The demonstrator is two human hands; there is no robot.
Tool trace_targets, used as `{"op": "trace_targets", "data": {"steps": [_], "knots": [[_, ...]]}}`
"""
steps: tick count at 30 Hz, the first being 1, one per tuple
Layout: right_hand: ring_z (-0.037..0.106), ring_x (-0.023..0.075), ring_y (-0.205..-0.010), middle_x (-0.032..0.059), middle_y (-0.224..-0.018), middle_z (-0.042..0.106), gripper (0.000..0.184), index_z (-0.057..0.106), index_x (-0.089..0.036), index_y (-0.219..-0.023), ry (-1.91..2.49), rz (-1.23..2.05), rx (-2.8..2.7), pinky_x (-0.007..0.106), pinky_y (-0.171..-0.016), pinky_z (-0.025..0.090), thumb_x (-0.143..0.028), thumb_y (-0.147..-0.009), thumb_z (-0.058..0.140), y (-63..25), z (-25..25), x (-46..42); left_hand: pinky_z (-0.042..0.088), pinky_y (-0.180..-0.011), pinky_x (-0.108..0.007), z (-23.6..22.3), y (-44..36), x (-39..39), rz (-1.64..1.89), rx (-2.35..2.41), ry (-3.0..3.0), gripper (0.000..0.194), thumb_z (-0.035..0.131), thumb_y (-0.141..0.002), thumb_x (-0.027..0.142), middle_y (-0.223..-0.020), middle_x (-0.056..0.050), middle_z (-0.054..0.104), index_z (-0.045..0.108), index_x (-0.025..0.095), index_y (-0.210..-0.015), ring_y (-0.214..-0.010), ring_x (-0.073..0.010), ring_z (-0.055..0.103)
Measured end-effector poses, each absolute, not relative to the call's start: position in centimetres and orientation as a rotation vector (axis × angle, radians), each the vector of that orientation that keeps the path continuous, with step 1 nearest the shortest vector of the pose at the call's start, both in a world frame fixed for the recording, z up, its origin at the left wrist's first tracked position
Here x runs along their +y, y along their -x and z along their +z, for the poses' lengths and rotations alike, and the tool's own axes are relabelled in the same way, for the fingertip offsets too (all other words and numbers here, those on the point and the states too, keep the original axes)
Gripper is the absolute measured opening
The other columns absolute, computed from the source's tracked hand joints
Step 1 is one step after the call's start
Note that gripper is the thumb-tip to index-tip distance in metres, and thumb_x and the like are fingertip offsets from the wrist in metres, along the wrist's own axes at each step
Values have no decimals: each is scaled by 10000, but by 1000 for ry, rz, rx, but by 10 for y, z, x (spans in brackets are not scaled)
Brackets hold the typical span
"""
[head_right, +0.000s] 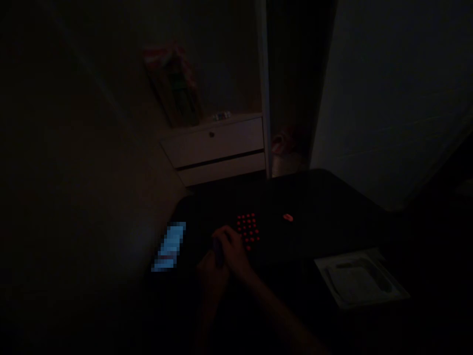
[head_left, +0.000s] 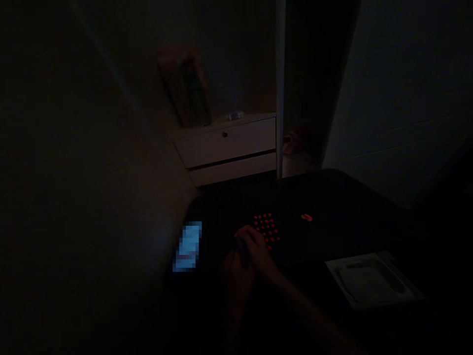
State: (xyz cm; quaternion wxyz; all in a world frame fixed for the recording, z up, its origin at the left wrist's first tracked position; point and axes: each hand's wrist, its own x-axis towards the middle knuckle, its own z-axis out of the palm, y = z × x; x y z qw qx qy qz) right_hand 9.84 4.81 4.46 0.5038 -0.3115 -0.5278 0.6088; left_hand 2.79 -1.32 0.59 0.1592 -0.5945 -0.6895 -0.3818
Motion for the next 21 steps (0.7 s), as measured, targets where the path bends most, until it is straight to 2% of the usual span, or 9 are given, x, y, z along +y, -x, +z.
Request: {"op": "trace_targets", "data": {"steps": [21], "knots": [[561,157,-752,-20,-729,616,190,651,-219,-732,747,1447,-1281,254,-698,421,-327,-842,540,-98,45,48,472,-602,-232,5,-27,-13,-1121,-1973,1721,160,545,-852,274,-713,-33,694,663,166,-862,-645,-147,657]]}}
